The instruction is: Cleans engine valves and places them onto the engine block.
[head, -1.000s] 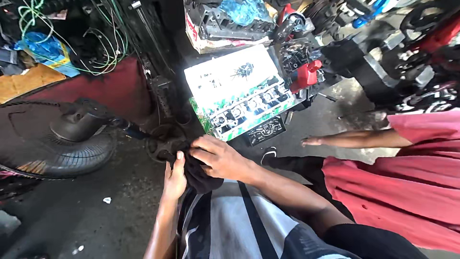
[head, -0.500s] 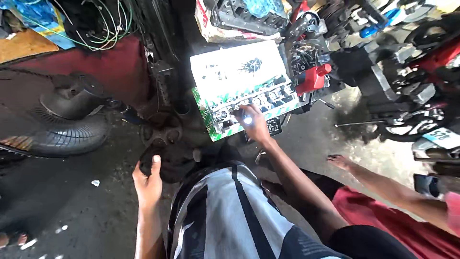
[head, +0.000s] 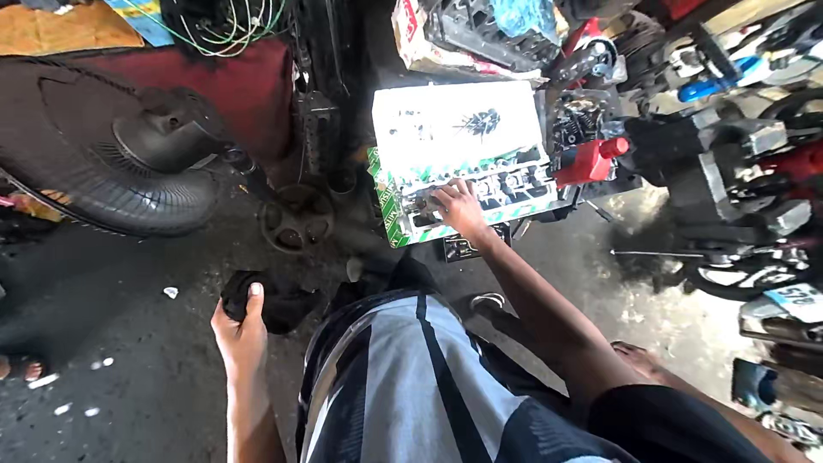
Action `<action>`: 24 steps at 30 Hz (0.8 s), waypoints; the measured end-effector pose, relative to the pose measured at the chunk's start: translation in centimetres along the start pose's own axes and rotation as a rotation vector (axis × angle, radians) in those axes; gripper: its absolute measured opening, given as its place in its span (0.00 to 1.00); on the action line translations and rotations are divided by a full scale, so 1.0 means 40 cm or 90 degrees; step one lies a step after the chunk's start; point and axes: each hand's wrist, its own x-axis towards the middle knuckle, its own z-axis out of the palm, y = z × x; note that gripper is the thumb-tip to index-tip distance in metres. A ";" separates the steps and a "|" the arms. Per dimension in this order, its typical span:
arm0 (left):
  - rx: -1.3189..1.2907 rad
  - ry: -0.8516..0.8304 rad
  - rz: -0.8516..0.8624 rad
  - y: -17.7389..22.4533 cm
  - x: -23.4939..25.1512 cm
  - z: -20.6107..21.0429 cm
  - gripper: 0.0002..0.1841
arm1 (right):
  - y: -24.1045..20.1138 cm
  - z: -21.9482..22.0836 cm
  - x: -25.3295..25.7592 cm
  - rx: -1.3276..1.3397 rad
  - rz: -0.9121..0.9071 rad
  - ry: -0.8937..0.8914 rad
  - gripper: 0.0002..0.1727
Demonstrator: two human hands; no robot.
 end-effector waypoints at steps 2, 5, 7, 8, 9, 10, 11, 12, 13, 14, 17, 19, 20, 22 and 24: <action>-0.007 -0.007 -0.008 -0.006 -0.004 0.001 0.15 | 0.004 -0.003 0.002 -0.012 0.003 -0.011 0.21; 0.004 -0.020 -0.016 -0.007 -0.006 0.002 0.16 | 0.010 -0.005 0.007 -0.016 -0.003 -0.020 0.20; 0.024 -0.021 -0.031 0.001 -0.007 0.004 0.19 | 0.012 -0.009 0.011 -0.008 -0.008 -0.027 0.20; 0.031 -0.021 -0.032 0.004 -0.006 0.006 0.20 | 0.013 -0.009 0.013 -0.005 -0.009 -0.030 0.21; 0.034 -0.023 -0.025 0.005 -0.004 0.007 0.19 | 0.014 -0.007 0.013 0.000 -0.009 -0.033 0.21; 0.032 -0.028 -0.019 0.003 -0.002 0.007 0.18 | 0.016 -0.005 0.009 0.010 -0.010 -0.031 0.22; 0.032 -0.030 -0.014 0.001 0.001 0.009 0.18 | 0.020 -0.003 0.005 0.018 -0.009 -0.026 0.22; 0.034 -0.032 -0.013 0.001 0.003 0.011 0.18 | 0.022 -0.002 0.003 0.025 -0.005 -0.023 0.22; 0.035 -0.034 -0.013 0.002 0.004 0.011 0.18 | 0.021 -0.004 0.000 0.034 0.001 -0.022 0.22; 0.034 -0.036 -0.013 0.002 0.005 0.012 0.18 | 0.018 -0.008 -0.002 0.047 0.010 -0.023 0.22; 0.035 -0.047 -0.003 -0.001 0.011 0.013 0.17 | 0.027 0.003 0.001 0.055 0.024 -0.021 0.17; 0.034 -0.053 0.006 -0.006 0.014 0.015 0.17 | 0.033 0.010 0.007 0.060 0.031 -0.022 0.18; 0.035 -0.055 0.005 -0.004 0.014 0.016 0.17 | 0.036 0.013 0.010 0.063 0.029 -0.021 0.18; 0.032 -0.056 0.005 -0.001 0.015 0.018 0.17 | 0.045 0.019 0.019 0.068 0.018 -0.025 0.16; 0.032 -0.059 0.009 0.002 0.016 0.017 0.17 | 0.049 0.020 0.024 0.064 0.005 -0.030 0.15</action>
